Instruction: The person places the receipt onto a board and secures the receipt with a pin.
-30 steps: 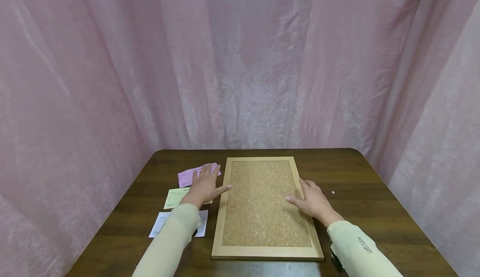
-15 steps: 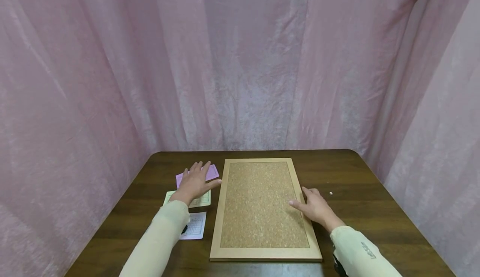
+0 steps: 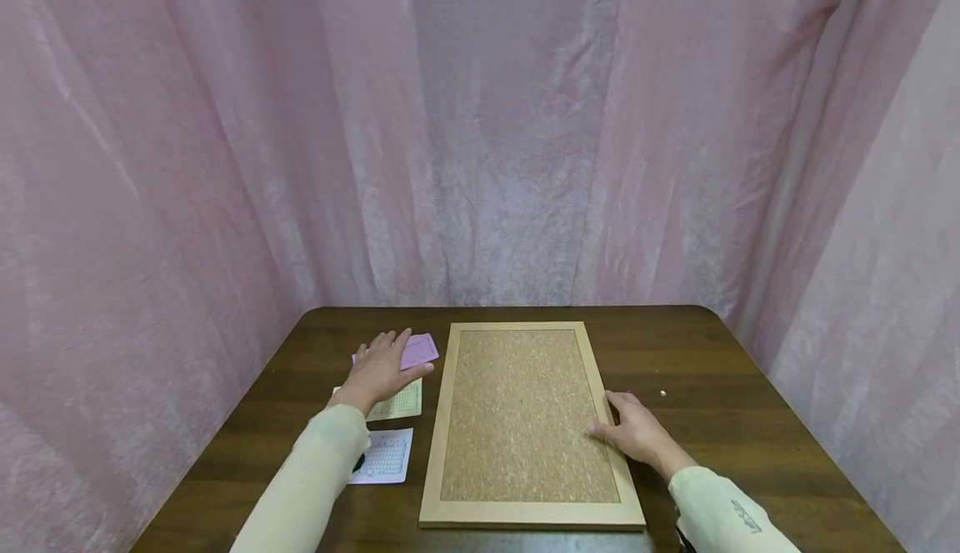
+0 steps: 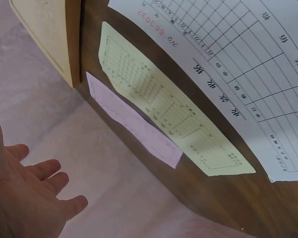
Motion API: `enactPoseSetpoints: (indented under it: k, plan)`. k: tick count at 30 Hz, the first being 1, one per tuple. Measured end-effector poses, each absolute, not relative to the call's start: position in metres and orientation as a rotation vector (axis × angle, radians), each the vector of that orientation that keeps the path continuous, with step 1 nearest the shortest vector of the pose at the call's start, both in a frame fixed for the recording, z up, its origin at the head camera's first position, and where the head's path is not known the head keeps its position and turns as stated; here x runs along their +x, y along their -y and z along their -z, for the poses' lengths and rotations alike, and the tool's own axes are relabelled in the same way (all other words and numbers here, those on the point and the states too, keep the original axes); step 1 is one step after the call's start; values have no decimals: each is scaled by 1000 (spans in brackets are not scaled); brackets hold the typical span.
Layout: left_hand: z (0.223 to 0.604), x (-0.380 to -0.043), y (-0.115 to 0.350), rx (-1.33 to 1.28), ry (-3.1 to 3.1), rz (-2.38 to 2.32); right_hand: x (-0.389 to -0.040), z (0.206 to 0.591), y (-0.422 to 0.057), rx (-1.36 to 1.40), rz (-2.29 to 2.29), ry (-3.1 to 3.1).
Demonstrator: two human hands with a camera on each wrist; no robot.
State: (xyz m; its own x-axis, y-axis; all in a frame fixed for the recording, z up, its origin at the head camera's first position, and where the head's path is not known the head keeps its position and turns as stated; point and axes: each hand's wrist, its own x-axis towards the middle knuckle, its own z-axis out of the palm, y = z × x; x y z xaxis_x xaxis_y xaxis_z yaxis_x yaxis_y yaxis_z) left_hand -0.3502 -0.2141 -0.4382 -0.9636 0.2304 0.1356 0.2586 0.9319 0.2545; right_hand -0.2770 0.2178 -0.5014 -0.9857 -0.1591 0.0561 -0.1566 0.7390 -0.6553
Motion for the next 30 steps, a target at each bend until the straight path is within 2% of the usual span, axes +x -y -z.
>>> enactPoseSetpoints:
  k: [16,30]
  plan:
    - [443,-353,226,-351,3044,469,-267,505,-218,-411,975,-3017]
    - [444,-354,241,-296,3068,465,-262,509,-217,-401,876,-3019]
